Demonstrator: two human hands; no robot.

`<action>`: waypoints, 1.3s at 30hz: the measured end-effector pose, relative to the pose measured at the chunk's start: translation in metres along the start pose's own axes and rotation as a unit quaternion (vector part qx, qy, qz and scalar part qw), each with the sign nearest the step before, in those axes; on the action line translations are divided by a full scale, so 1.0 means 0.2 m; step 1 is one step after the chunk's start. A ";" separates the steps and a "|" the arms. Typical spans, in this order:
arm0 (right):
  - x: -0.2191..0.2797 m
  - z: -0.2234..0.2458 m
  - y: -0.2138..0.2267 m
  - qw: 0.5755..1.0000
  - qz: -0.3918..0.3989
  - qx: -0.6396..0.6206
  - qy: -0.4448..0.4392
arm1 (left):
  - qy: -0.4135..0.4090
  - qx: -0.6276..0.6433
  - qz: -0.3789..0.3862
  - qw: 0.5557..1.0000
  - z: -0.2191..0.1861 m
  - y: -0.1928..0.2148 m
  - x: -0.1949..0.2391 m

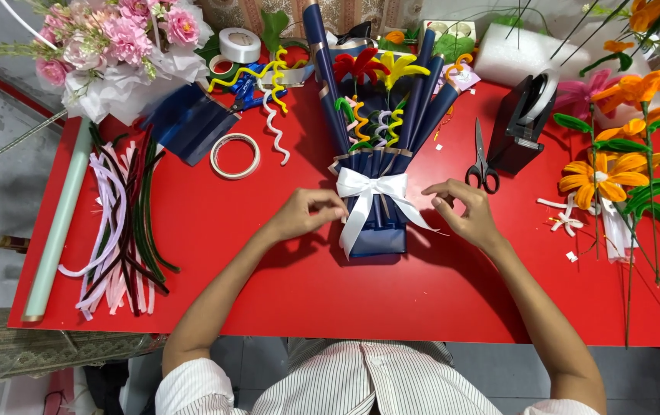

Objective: The person is finishing a floral arrangement by tying a white ribbon bow and attaching a small paper tag to the bouquet.

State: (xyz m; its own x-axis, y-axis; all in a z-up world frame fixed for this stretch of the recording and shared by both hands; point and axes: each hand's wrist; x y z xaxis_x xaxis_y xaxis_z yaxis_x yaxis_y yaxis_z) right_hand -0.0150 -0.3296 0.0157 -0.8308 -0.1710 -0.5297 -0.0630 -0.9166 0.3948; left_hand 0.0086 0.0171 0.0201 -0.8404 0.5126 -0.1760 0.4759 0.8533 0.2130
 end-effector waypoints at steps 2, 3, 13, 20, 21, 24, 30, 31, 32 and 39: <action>0.04 -0.02 0.01 1.000 0.011 -0.002 -0.010 | -0.023 -0.023 -0.042 0.999 0.04 0.00 -0.01; 0.06 -0.03 0.02 1.000 0.021 -0.004 -0.019 | -0.047 -0.048 -0.084 0.994 0.07 0.00 -0.01; 0.23 -0.12 -0.01 0.969 0.088 -0.153 -0.173 | -0.221 -0.231 -0.107 0.941 0.15 -0.10 -0.02; 0.25 -0.06 -0.05 0.961 0.083 -0.171 -0.201 | -0.236 -0.307 -0.080 0.918 0.13 -0.13 -0.03; 0.25 -0.05 -0.06 0.956 0.080 -0.183 -0.213 | -0.238 -0.316 -0.078 0.915 0.12 -0.14 -0.04; 0.27 -0.06 -0.07 0.954 0.075 -0.190 -0.217 | -0.251 -0.337 -0.073 0.904 0.09 -0.16 -0.07; 0.30 -0.10 -0.06 0.950 0.084 -0.202 -0.223 | -0.282 -0.413 -0.066 0.863 0.14 -0.20 -0.17; 0.30 -0.10 -0.06 0.950 0.084 -0.202 -0.223 | -0.283 -0.414 -0.066 0.863 0.15 -0.21 -0.18; 0.30 -0.10 -0.06 0.950 0.086 -0.204 -0.222 | -0.284 -0.423 -0.063 0.858 0.17 -0.21 -0.20; 0.28 -0.08 -0.05 0.950 0.099 -0.206 -0.215 | -0.270 -0.453 -0.044 0.849 0.22 -0.22 -0.21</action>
State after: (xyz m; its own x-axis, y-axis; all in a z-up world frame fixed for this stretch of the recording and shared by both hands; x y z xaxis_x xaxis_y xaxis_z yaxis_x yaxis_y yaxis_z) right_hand -0.0523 -0.3367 -0.0304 -0.9584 -0.2720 -0.0863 0.2655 -0.9608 0.0803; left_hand 0.0344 -0.0381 -0.0235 -0.5050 0.6283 -0.5918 -0.1819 0.5927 0.7846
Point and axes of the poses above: each hand's wrist, its own x-axis away from the middle knuckle, its own y-axis out of the back of the hand, z = x × y, and after that the axes turned 8 degrees about -z, right-handed
